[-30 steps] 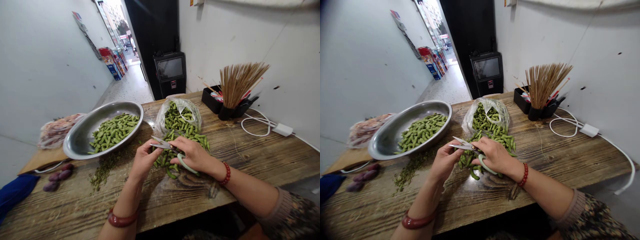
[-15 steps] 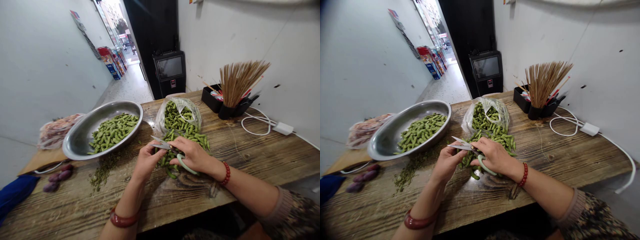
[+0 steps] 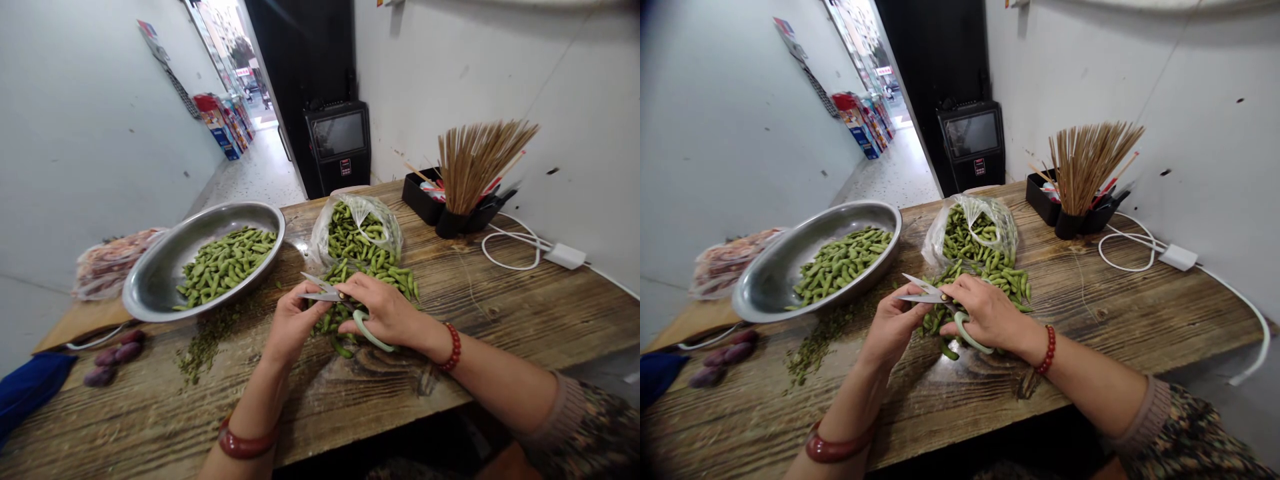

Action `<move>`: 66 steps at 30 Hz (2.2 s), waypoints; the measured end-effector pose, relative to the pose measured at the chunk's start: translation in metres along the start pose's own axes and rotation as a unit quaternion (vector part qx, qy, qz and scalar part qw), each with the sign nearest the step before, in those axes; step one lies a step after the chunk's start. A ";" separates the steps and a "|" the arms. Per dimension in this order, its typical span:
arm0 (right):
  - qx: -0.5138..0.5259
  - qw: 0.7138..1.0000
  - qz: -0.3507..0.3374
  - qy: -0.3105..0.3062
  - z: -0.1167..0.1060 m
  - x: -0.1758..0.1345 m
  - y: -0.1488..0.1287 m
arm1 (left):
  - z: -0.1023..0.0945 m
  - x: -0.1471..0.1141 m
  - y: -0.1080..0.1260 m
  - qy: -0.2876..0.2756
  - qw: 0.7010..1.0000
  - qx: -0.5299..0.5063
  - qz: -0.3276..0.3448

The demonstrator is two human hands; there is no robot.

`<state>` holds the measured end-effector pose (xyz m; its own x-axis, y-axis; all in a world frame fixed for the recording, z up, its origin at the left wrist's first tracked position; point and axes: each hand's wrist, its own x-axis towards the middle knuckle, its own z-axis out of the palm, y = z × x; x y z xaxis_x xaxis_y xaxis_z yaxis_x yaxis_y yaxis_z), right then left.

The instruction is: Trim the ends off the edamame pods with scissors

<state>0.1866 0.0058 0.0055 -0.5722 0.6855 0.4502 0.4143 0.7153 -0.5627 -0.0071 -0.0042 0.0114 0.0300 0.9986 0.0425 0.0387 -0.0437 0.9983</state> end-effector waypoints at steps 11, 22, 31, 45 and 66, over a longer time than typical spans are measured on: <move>0.001 1.000 -0.002 -0.010 0.002 -0.001 0.006 | -0.002 0.000 -0.002 0.003 1.000 0.022 0.013; 0.033 0.997 0.018 0.060 0.003 0.001 0.012 | -0.012 0.005 0.000 0.041 0.982 -0.172 -0.063; 0.017 0.999 -0.009 0.043 0.006 0.000 0.011 | -0.008 0.004 0.002 0.055 0.977 -0.198 -0.059; 0.033 0.998 -0.017 0.048 0.009 -0.001 0.013 | -0.002 0.002 -0.001 0.014 0.976 -0.208 -0.061; 0.032 0.997 0.008 0.067 0.003 -0.001 0.013 | -0.032 0.013 0.000 0.018 0.976 0.219 0.002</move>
<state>0.1905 0.0145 -0.0045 -0.4642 0.7124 0.5263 0.3742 0.6963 -0.6125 -0.0383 0.0095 0.0129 -0.0047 0.9984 0.0555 0.4615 -0.0471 0.8859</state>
